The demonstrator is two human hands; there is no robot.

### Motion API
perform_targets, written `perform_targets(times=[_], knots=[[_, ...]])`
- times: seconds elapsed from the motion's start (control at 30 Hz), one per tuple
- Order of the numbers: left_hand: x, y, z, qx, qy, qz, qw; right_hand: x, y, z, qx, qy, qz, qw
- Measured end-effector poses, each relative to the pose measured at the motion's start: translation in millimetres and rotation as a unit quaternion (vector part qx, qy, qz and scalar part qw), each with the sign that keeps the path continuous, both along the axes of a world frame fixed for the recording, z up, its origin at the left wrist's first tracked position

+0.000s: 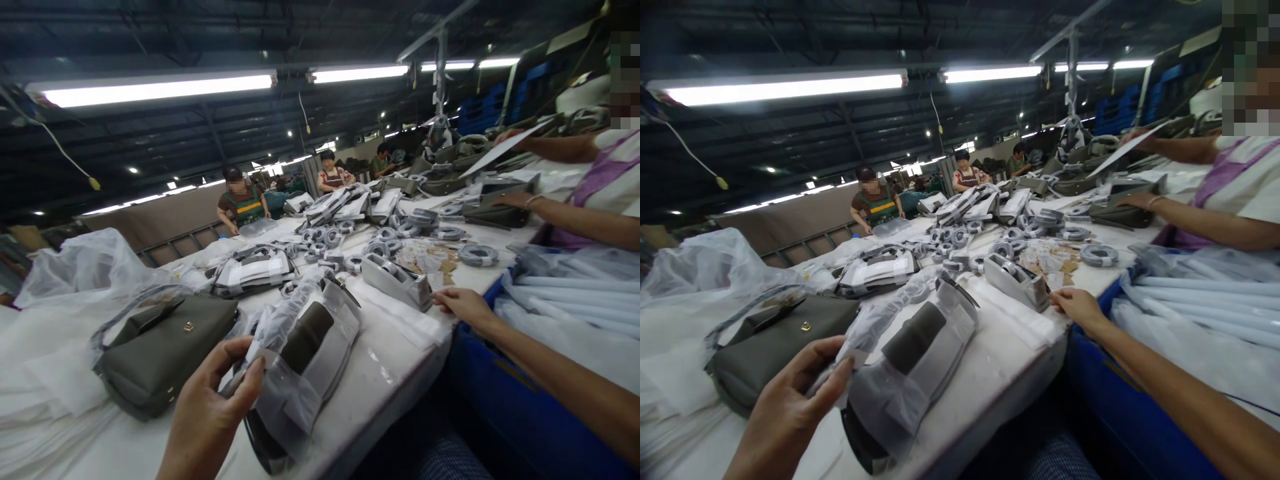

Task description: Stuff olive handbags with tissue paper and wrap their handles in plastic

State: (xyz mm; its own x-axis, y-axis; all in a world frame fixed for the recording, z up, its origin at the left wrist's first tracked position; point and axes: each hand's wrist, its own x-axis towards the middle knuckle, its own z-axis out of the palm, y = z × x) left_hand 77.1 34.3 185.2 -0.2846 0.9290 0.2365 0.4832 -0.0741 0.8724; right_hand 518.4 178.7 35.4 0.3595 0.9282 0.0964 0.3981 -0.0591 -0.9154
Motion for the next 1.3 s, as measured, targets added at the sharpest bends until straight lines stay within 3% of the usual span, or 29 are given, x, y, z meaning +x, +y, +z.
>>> perform_targets(times=[0.1, 0.2, 0.43, 0.53, 0.63, 0.77, 0.97, 1.17, 1.3], knots=[[0, 2, -1.2, 0.005, -0.010, -0.004, 1.000, -26, -21, 3.5, 0.025, 0.021, 0.044, 0.998], [1, 3, -1.9, 0.015, -0.013, -0.018, 1.000, -72, -47, 22.6, 0.084, 0.066, 0.119, 0.987], [4, 0, -3.5, 0.053, 0.014, -0.046, 0.997, -192, -99, 86.7, 0.201, 0.211, 0.284, 0.914], [8, -3, -3.3, 0.072, 0.019, -0.045, 0.996, -231, -115, 99.8, 0.235, 0.249, 0.330, 0.880], [12, -7, -2.5, 0.082, 0.032, -0.044, 0.995, -259, -124, 105.6, 0.250, 0.243, 0.345, 0.871], [12, -10, -5.5, 0.095, 0.046, -0.034, 0.994, -277, -128, 112.7, 0.221, 0.225, 0.330, 0.890], [10, -9, -16.4, 0.137, 0.118, -0.027, 0.983, -279, -119, 120.1, 0.148, 0.190, 0.337, 0.910], [8, -9, -19.9, 0.179, 0.174, -0.017, 0.968, -276, -108, 111.5, 0.076, 0.191, 0.372, 0.905], [7, -9, -20.0, 0.176, 0.178, -0.019, 0.968, -273, -109, 106.3, 0.090, 0.140, 0.354, 0.920]])
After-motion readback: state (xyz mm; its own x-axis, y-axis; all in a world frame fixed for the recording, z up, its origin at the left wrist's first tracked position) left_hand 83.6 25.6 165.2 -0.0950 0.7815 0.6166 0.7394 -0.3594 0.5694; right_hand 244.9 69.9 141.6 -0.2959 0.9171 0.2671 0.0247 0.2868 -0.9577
